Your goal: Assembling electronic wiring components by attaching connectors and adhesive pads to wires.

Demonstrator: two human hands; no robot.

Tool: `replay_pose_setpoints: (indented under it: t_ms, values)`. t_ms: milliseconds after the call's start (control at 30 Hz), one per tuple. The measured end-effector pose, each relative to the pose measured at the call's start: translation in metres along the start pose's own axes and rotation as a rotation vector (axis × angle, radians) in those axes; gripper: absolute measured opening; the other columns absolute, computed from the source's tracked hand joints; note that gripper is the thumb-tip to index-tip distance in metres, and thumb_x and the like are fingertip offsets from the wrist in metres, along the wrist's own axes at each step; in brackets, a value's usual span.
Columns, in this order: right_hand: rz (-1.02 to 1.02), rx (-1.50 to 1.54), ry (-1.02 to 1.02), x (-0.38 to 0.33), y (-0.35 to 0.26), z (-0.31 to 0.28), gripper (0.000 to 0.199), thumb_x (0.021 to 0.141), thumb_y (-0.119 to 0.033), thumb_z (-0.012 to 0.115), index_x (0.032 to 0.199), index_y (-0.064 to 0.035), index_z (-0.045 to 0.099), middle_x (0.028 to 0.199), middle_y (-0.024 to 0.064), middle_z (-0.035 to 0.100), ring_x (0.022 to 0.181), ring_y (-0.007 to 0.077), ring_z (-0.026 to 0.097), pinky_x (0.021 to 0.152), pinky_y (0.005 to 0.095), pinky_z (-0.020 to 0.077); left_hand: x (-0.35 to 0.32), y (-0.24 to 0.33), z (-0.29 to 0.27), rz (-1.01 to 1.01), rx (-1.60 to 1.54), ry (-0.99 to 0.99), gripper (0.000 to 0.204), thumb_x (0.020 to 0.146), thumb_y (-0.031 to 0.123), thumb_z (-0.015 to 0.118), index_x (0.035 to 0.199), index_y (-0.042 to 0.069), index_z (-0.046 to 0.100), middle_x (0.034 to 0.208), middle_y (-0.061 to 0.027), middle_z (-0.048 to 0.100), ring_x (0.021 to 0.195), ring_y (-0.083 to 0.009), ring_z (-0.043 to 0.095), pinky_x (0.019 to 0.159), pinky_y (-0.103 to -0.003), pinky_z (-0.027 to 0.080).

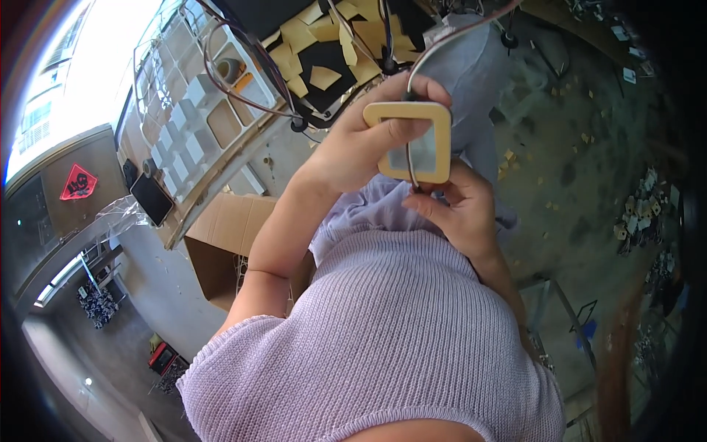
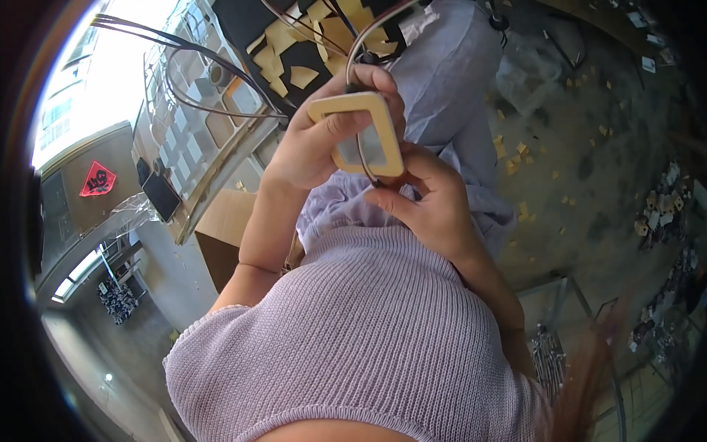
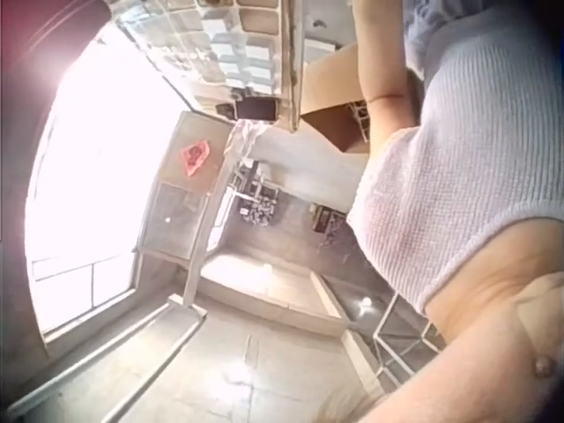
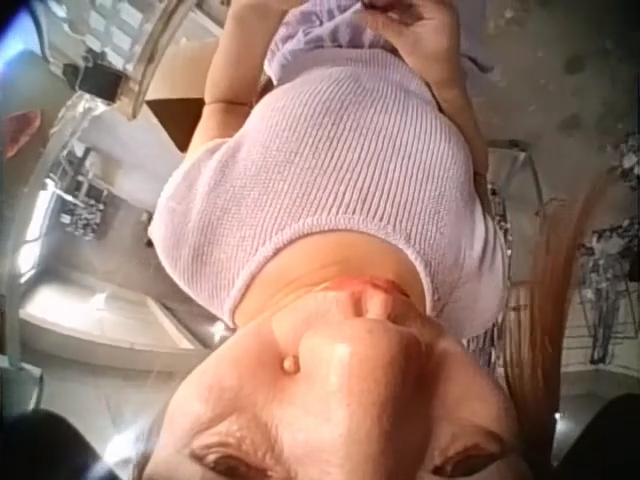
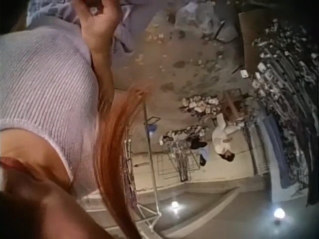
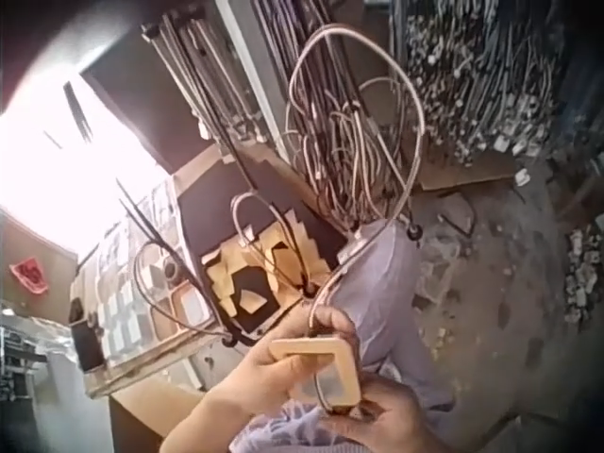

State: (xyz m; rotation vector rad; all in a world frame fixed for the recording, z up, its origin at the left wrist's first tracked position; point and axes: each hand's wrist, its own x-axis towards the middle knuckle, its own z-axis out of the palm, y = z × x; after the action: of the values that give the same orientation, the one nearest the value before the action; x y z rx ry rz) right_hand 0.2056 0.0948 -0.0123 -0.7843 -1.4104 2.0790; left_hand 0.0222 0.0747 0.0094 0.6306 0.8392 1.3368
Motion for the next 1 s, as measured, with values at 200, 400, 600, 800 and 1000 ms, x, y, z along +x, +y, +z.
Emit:
replay_pose_setpoints:
  t_ms: [200, 400, 600, 800, 1000]
  values:
    - [-0.070, 0.421, 0.004, 0.026, -0.028, -0.015, 0.069, 0.088, -0.050, 0.061, 0.129, 0.0025, 0.042, 0.100, 0.0092, 0.060, 0.085, 0.0125, 0.056, 0.081, 0.0249, 0.0425, -0.022, 0.019, -0.018, -0.215, 0.927, -0.492, 0.048, 0.076, 0.013, 0.071, 0.120, 0.003, 0.053, 0.110, -0.0116, 0.062, 0.102, -0.0241, 0.061, 0.087, -0.036, 0.047]
    - [-0.560, -0.440, -0.101, 0.016, -0.091, -0.017, 0.008, 0.090, -0.006, 0.056, 0.096, -0.0033, 0.060, 0.079, 0.0077, 0.059, 0.059, 0.0138, 0.053, 0.055, 0.0281, 0.0422, -0.050, 0.032, -0.032, -0.067, 0.415, -0.224, 0.102, 0.075, 0.049, 0.076, 0.147, -0.001, 0.023, 0.150, -0.0186, 0.027, 0.140, -0.0328, 0.028, 0.110, -0.049, 0.029]
    - [-0.729, -0.694, -0.377, 0.011, -0.079, 0.028, 0.018, 0.077, -0.012, 0.073, 0.092, -0.0055, 0.065, 0.080, 0.0070, 0.062, 0.067, 0.0246, 0.063, 0.059, 0.0359, 0.0514, -0.057, 0.053, 0.020, 0.541, 0.314, -0.090, 0.043, 0.089, 0.020, 0.062, 0.119, -0.002, 0.040, 0.086, -0.0159, 0.060, 0.081, -0.0272, 0.061, 0.102, -0.048, 0.037]
    - [-0.727, -0.356, -0.015, 0.071, -0.097, 0.006, 0.022, 0.083, -0.016, 0.071, 0.096, -0.0048, 0.059, 0.080, 0.0031, 0.063, 0.073, 0.0144, 0.063, 0.067, 0.0287, 0.0486, -0.109, 0.066, 0.057, 0.899, 0.051, 0.159, 0.026, 0.099, 0.019, 0.037, 0.076, 0.011, 0.046, 0.051, -0.0005, 0.042, 0.039, -0.0148, 0.036, 0.043, -0.028, 0.039]
    - [-0.775, -0.820, 0.411, 0.171, -0.073, -0.042, 0.018, 0.094, -0.021, 0.057, 0.094, -0.0038, 0.062, 0.075, 0.0092, 0.061, 0.070, 0.0191, 0.062, 0.063, 0.0322, 0.0476, -0.192, 0.123, 0.059, 1.126, 0.177, -0.293, 0.017, 0.088, 0.000, 0.052, 0.094, 0.016, 0.055, 0.052, 0.0003, 0.053, 0.038, -0.0081, 0.042, 0.043, -0.024, 0.039]
